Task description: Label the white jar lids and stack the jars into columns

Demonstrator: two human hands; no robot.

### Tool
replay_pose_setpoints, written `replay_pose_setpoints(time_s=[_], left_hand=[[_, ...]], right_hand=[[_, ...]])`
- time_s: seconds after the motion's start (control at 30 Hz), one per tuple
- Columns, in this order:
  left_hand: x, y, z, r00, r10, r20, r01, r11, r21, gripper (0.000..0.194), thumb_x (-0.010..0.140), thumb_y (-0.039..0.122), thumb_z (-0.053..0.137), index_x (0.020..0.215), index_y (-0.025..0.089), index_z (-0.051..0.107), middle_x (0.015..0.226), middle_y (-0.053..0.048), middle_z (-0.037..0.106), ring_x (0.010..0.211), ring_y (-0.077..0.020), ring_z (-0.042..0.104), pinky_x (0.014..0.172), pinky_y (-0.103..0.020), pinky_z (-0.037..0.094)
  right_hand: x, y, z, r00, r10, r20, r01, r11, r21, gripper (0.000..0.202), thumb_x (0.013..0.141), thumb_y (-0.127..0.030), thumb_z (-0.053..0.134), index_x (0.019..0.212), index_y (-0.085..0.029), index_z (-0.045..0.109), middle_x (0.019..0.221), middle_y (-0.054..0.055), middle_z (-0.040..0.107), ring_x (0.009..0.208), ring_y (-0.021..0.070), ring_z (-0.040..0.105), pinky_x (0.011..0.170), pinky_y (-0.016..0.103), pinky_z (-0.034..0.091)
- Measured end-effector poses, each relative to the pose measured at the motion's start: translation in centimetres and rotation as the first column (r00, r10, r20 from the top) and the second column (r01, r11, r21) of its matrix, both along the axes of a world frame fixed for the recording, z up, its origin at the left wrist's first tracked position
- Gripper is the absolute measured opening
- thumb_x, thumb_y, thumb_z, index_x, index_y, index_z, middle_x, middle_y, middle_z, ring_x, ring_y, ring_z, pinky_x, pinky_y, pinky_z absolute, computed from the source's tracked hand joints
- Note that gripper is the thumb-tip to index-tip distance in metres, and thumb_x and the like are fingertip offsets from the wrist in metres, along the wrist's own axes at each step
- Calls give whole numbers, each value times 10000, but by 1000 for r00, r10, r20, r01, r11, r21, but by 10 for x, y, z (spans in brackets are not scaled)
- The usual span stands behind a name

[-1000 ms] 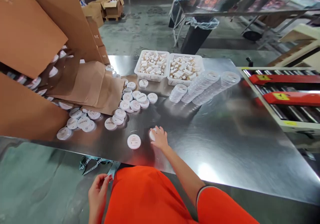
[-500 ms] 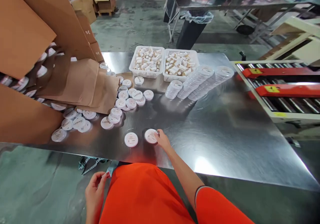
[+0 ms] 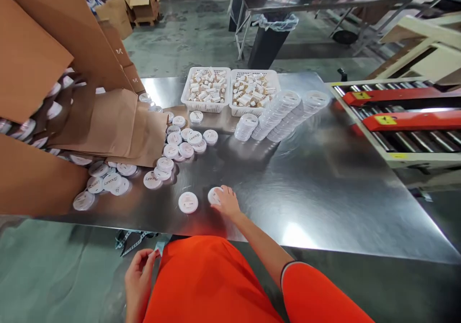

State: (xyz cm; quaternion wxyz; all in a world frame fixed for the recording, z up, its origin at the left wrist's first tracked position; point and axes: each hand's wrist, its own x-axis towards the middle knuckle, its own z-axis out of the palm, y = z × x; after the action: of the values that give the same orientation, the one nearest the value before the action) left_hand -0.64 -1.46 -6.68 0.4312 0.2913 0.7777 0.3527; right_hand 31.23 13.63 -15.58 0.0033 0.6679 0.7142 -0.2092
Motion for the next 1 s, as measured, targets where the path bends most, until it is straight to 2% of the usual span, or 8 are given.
replay_pose_setpoints(time_s=[0.17, 0.27, 0.37, 0.47, 0.6, 0.67, 0.73, 1.0], left_hand=[[2, -3, 3, 1000, 4, -14, -4, 1000, 6, 535, 563, 698, 686, 740, 194, 652, 806, -83, 744, 843, -269, 694, 760, -330, 526], [4, -4, 5, 999, -13, -41, 13, 1000, 2, 539, 569, 703, 679, 732, 189, 659, 805, -90, 741, 838, -277, 689, 740, -335, 522], [5, -5, 4, 999, -4, -40, 4, 1000, 8, 541, 579, 701, 673, 749, 187, 660, 809, -90, 740, 838, -274, 685, 742, -337, 517], [6, -5, 5, 999, 10, -40, -9, 1000, 7, 527, 584, 693, 673, 744, 190, 657, 802, -83, 738, 826, -263, 683, 738, -327, 513], [7, -6, 8, 998, -10, -65, 9, 1000, -6, 487, 615, 670, 662, 720, 195, 658, 773, -70, 730, 800, -250, 675, 722, -313, 508], [7, -6, 9, 998, -15, -65, 14, 1000, -11, 480, 626, 668, 654, 716, 197, 658, 759, -68, 729, 791, -249, 674, 722, -312, 507], [7, -6, 8, 998, -12, -55, 11, 1000, -8, 484, 630, 672, 648, 722, 197, 656, 763, -72, 731, 797, -250, 677, 736, -313, 505], [9, -3, 5, 997, 28, -69, -27, 1000, 6, 511, 604, 693, 662, 694, 190, 656, 727, -72, 723, 752, -248, 674, 723, -324, 509]], right_hand=[[-4, 6, -8, 950, 267, -164, -278, 959, -52, 785, 675, -44, 583, 1421, -208, 404, 1499, 107, 393, 1396, 303, 289, 1081, 455, 330], [-14, 10, -9, 912, 338, -232, -360, 931, -58, 852, 653, 10, 527, 1461, -190, 347, 1537, 103, 337, 1426, 312, 233, 1100, 463, 312], [-27, 12, -8, 912, 359, -196, -379, 922, -76, 885, 687, -100, 611, 1496, -233, 279, 1580, 98, 236, 1438, 349, 179, 1095, 544, 290], [-38, 13, -8, 911, 402, -94, -405, 914, -16, 913, 726, -372, 696, 1512, -300, 235, 1610, 96, 110, 1440, 428, 79, 1066, 694, 175], [-45, 19, -17, 776, 630, -35, -620, 771, 144, 813, 803, -606, 581, 1502, -353, 251, 1606, 83, 134, 1442, 436, 57, 1054, 737, 42], [-46, 23, -24, 691, 722, -40, -707, 686, 170, 758, 840, -635, 511, 1497, -355, 259, 1595, 76, 188, 1442, 412, 110, 1065, 723, 55], [-48, 26, -30, 649, 760, -49, -744, 646, 172, 720, 867, -627, 473, 1496, -342, 267, 1585, 78, 221, 1436, 398, 159, 1069, 713, 87], [-100, 16, -32, 655, 749, -99, -729, 661, 179, 720, 875, -642, 435, 1488, -284, 315, 1570, 133, 246, 1426, 403, 199, 1066, 707, 135]])
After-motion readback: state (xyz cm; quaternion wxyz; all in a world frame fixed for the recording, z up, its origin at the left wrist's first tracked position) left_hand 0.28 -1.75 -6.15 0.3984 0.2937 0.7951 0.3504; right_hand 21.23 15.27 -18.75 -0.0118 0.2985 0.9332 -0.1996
